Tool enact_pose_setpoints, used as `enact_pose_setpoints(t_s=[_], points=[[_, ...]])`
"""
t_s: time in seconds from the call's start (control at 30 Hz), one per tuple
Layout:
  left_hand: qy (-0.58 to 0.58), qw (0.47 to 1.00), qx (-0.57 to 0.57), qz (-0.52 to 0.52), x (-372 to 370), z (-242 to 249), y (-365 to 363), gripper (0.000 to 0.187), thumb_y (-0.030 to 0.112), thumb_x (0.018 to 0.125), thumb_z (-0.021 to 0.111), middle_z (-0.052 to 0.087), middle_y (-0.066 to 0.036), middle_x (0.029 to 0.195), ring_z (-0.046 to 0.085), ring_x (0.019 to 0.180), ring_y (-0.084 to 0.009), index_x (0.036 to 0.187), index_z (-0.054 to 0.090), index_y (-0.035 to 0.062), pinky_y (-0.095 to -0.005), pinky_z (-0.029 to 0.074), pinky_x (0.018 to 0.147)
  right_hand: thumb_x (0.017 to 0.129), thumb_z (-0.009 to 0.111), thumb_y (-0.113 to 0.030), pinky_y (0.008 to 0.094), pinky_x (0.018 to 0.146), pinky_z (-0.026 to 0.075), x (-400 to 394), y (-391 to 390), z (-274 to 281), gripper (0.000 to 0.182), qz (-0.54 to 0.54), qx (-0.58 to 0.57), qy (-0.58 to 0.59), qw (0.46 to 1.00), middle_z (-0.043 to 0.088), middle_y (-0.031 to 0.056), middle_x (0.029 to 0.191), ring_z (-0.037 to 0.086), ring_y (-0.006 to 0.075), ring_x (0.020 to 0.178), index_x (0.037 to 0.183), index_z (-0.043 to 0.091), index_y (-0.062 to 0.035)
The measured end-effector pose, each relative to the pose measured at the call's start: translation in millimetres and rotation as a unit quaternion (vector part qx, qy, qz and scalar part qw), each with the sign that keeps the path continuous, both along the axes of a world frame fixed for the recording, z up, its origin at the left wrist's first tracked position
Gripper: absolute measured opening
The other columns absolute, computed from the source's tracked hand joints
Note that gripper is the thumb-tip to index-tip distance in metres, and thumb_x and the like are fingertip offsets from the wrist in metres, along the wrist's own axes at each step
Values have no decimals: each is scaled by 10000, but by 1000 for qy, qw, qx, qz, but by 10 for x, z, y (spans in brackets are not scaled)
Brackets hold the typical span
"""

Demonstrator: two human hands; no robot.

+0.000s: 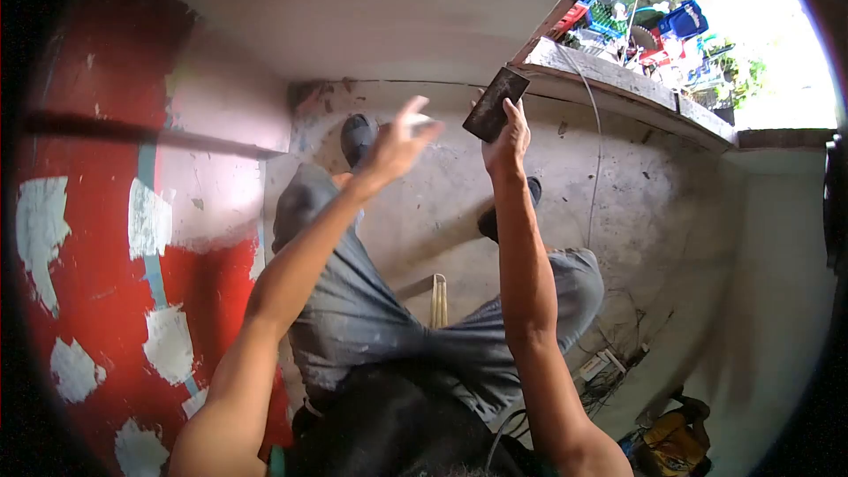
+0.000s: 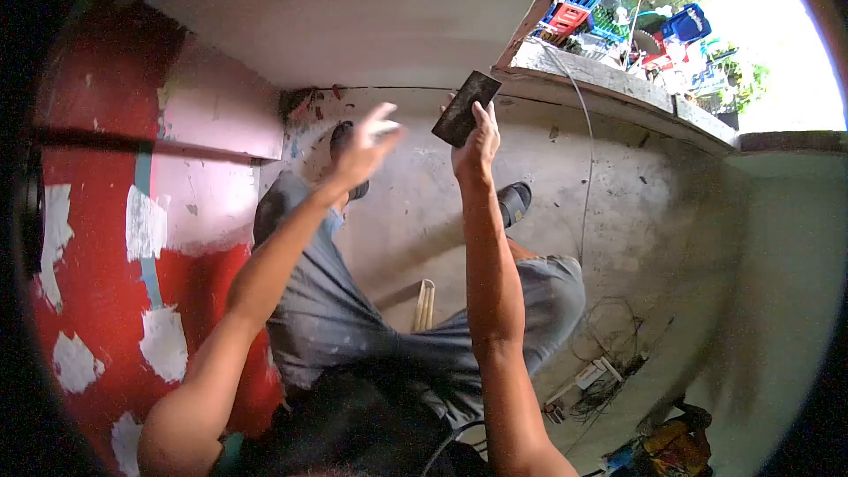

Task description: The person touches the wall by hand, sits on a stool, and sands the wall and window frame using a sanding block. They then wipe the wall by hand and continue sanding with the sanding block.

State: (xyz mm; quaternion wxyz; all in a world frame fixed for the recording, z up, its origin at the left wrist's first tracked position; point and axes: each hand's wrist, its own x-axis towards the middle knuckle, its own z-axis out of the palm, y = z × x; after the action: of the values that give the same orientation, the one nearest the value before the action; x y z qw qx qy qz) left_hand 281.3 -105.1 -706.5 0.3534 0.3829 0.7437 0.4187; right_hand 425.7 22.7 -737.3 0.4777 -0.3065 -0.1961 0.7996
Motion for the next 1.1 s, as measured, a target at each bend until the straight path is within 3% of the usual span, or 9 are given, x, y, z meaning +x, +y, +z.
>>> enact_pose_setpoints(t_s=[0.07,0.1,0.13,0.17,0.23,0.4,0.77,1.03,1.1], points=[[42,998,32,28,-521,192,-699,563,328,970,620,624,-142,1304,615,1129,-212,1410,469,12,-299,467,960,987,437,-129,578,978,478,221,11,13,400,-1,-29,52,998,551,147,1266,582,336,1151,1383,436,-79],[-26,991,77,104,-766,147,-1144,524,314,980,607,630,-144,1289,620,1109,-198,1415,483,48,-299,467,963,994,432,-134,601,989,463,333,3,29,399,-11,-66,75,995,531,149,1295,567,352,1173,1389,428,-82],[-82,973,22,215,-806,427,-1565,505,330,973,594,642,-145,1231,601,1125,-195,1349,532,-2,-339,462,970,1005,420,-141,627,1003,443,454,2,30,391,-7,-63,96,993,498,142,1331,537,375,1203,1393,419,-89],[74,974,3,213,-1008,180,-2128,531,363,992,546,624,-150,1256,588,1148,-216,1363,514,-15,-334,448,996,1005,419,-138,610,998,451,533,2,73,373,-18,-87,100,991,527,134,1301,541,380,1196,1374,443,-85],[112,941,-271,168,-1335,-857,-3449,503,324,1022,486,597,-142,1296,564,1184,-219,1404,474,-3,-317,429,1026,1004,427,-158,593,987,455,660,97,-49,366,-18,-101,115,988,552,140,1268,553,385,1176,1362,469,-90],[-12,866,-448,223,-366,-1091,-4688,481,303,1022,486,598,-145,1298,566,1189,-227,1390,484,-7,-319,431,1027,996,454,-231,527,972,472,533,593,-421,368,-2,-95,82,992,588,147,1217,571,354,1166,1314,515,-57],[-177,785,-528,270,748,-1030,-4561,433,256,1023,487,601,-152,1303,570,1198,-246,1360,508,-16,-322,434,1030,1020,448,-317,502,922,498,100,1288,-668,393,-52,-102,162,980,632,144,1203,576,341,1165,1270,571,-40],[-147,819,-499,242,-114,-1664,-4176,399,221,1024,488,602,-157,1306,573,1205,-260,1339,526,-22,-325,436,1032,1038,445,-372,449,921,518,163,1516,-1072,421,-138,-38,176,974,607,96,1243,561,324,1142,1324,536,-77],[-92,845,-481,213,-552,-1927,-3945,391,213,1024,488,603,-159,1307,574,1206,-263,1333,530,-23,-326,436,1032,1038,451,-386,430,896,515,137,1656,-1146,415,-194,-12,82,977,588,95,1274,560,295,1112,1326,542,-102]])
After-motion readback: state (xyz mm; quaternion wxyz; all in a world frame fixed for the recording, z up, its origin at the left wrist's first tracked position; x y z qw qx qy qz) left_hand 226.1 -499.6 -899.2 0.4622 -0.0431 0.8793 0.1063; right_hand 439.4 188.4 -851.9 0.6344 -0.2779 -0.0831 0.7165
